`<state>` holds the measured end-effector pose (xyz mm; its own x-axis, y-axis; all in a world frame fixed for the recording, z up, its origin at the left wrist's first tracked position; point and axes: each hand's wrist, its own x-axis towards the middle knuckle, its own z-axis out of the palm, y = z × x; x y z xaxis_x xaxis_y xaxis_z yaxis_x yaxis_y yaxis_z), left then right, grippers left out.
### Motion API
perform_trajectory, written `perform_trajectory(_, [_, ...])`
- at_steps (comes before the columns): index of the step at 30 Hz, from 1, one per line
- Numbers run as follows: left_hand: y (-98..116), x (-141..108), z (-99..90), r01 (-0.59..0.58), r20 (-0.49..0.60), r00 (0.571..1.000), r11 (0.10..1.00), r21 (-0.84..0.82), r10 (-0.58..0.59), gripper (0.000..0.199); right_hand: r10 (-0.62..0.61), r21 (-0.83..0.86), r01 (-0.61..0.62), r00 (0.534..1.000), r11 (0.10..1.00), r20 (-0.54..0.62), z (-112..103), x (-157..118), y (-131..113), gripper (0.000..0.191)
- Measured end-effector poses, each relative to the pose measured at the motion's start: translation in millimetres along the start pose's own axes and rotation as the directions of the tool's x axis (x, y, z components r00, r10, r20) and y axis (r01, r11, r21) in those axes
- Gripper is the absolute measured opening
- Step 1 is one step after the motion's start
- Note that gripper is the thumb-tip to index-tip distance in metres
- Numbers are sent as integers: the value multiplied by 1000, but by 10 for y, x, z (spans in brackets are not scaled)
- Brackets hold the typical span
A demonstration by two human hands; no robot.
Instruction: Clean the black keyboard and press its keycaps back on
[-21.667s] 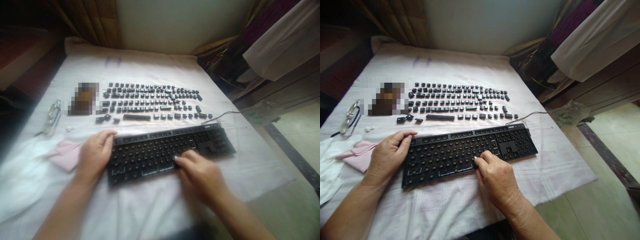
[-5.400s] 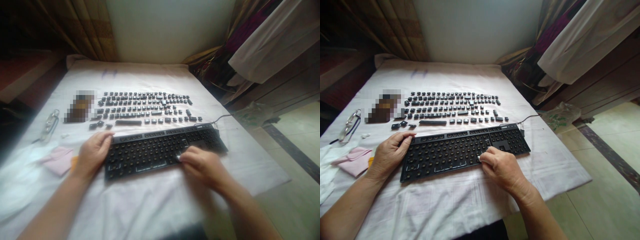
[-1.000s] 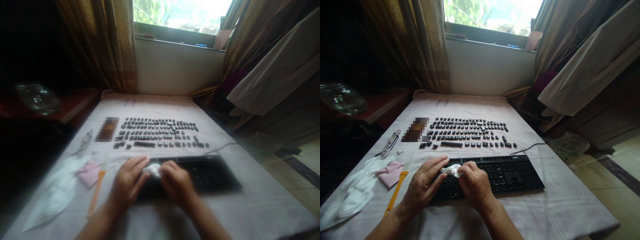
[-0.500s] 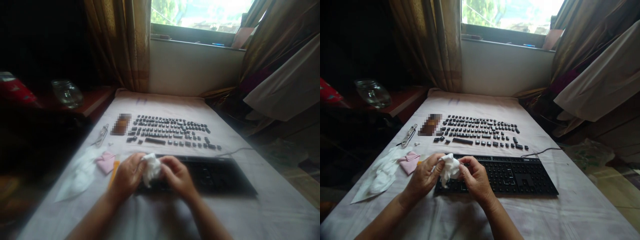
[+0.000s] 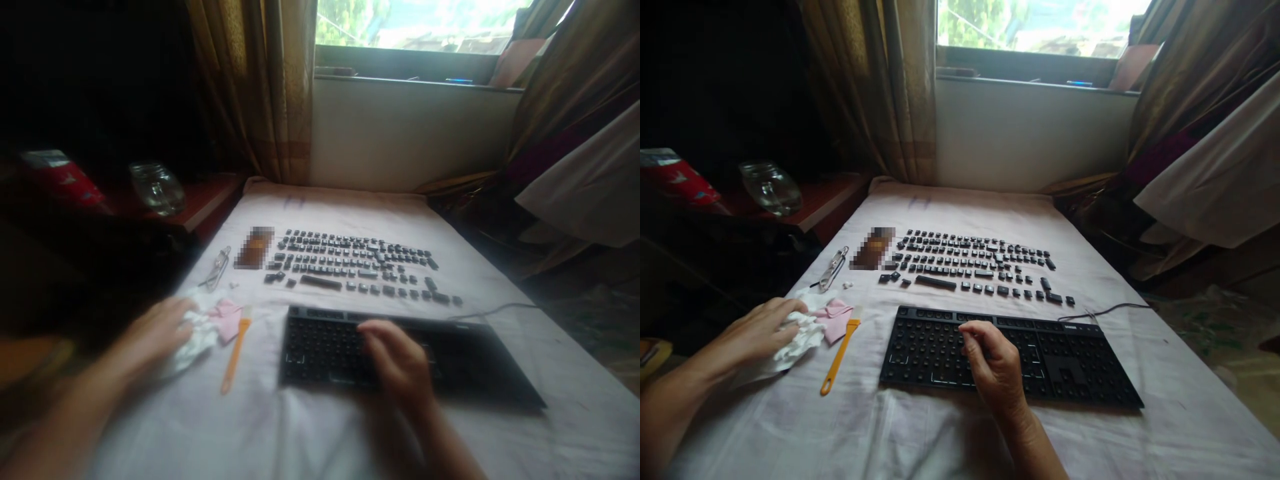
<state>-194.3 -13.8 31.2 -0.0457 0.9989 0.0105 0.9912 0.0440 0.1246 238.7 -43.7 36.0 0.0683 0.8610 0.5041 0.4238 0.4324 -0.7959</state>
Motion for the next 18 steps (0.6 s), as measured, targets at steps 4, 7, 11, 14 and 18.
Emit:
perform_trajectory(4, [160, 6, 42, 33, -45, 999, 998, 47, -31, 54, -31, -8, 31, 999, 999, -17, -71, 12, 3, 10])
perform_trajectory(7, [272, -37, -41, 34, -107, 994, 999, 11, -32, 57, -11, -8, 11, 999, 1000, -37, -110, 6, 21, 10])
perform_trajectory(11, [469, -126, -60, 78, -181, 980, 996, -36, -84, 62, 34, -5, -34, 997, 999, -73, -114, -26, 83, 8])
perform_trajectory(14, [558, -190, 103, 179, -97, 979, 984, 1, -178, 76, 53, 5, -53, 996, 999, -77, -103, -69, 160, 9])
perform_trajectory(18, [366, -237, 317, 117, -49, 992, 993, -32, -119, 83, 62, 11, -62, 994, 998, -85, -102, -125, 258, 12])
